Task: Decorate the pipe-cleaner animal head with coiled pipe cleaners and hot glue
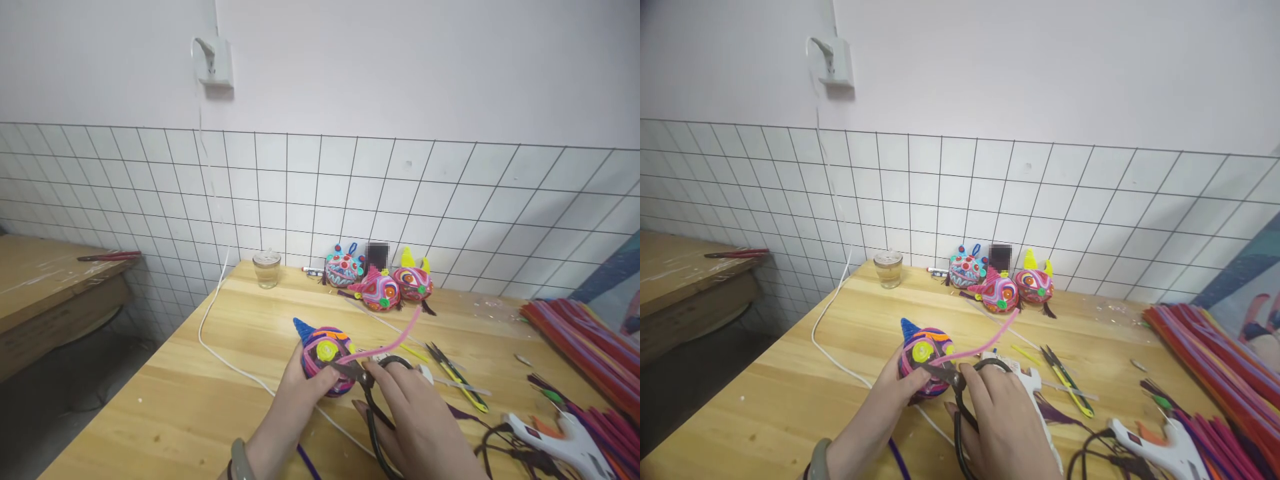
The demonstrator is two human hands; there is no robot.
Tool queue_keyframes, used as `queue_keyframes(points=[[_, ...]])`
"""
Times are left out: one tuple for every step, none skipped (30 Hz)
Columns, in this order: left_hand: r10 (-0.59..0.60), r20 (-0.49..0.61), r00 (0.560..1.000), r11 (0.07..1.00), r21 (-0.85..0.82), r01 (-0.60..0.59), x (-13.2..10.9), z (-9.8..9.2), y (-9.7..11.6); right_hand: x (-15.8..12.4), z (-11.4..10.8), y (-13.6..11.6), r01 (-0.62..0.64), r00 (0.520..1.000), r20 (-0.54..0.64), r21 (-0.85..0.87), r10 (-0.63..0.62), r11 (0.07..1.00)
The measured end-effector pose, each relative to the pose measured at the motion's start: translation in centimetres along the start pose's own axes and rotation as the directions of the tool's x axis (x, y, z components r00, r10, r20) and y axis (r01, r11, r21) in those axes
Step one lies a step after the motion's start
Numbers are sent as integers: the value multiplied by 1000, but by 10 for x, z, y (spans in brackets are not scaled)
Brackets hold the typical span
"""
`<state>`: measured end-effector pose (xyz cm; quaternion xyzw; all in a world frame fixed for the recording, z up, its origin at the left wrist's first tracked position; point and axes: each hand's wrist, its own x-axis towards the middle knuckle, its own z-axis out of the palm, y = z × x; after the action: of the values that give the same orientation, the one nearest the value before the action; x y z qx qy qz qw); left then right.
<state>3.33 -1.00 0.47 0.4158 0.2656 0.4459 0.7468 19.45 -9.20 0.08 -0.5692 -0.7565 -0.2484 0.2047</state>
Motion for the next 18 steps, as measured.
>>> queue_keyframes(points=[[-12, 6, 1000, 1000, -4, 12, 1, 0, -1, 0, 1, 0, 11, 1000, -6, -7, -11, 1000], [-24, 13, 1000, 1000, -3, 24, 1, -1, -3, 1, 1, 0, 18, 1000, -13, -12, -18, 1000], [-33, 19, 999, 999, 2, 33, 2, -2, -4, 0, 1, 0, 20, 1000, -19, -15, -20, 1000], [-39, 20, 999, 999, 11, 39, 3, -3, -6, 0, 1, 0, 19, 1000, -22, -16, -19, 1000], [-44, 17, 999, 999, 22, 44, 3, -4, -7, 0, 1, 0, 20, 1000, -23, -14, -20, 1000], [-49, 12, 999, 998, 34, 49, 3, -4, -8, -1, 2, 0, 20, 1000, -21, -12, -20, 1000], [-56, 8, 998, 998, 43, 56, 3, -5, -8, -2, 3, 1, 20, 1000, -19, -11, -20, 1000], [-64, 5, 998, 997, 49, 63, 3, -5, -9, -3, 4, 1, 20, 1000, -17, -9, -20, 1000], [-72, 3, 997, 996, 53, 72, 3, -4, -8, -4, 5, 2, 17, 1000, -13, -2, -17, 1000], [-77, 0, 997, 995, 56, 77, 2, -4, -8, -5, 6, 2, 11, 1000, -6, 10, -11, 1000], [-77, -5, 997, 995, 58, 78, 2, -3, -8, -6, 7, 2, 1, 1000, 6, 29, -1, 1000], [-78, -13, 997, 995, 62, 79, 2, -3, -7, -7, 8, 2, -15, 1000, 24, 58, 13, 998], [-81, -26, 996, 994, 69, 83, 2, -2, -7, -7, 8, 2, -39, 998, 56, 105, 33, 994], [-87, -38, 995, 993, 75, 90, 3, -2, -7, -7, 6, 2, -75, 993, 101, 164, 59, 984], [-94, -46, 995, 992, 81, 97, 3, -1, -7, -6, 4, 1, -123, 984, 155, 225, 89, 967], [-101, -48, 994, 991, 83, 105, 4, -1, -7, -4, 1, 1, -175, 970, 212, 280, 117, 944], [-109, -43, 993, 990, 84, 112, 4, -1, -7, -2, -3, 1, -225, 954, 266, 327, 139, 918], [-112, -33, 993, 990, 82, 114, 4, -1, -7, 0, -6, 0, -268, 937, 313, 363, 154, 893]])
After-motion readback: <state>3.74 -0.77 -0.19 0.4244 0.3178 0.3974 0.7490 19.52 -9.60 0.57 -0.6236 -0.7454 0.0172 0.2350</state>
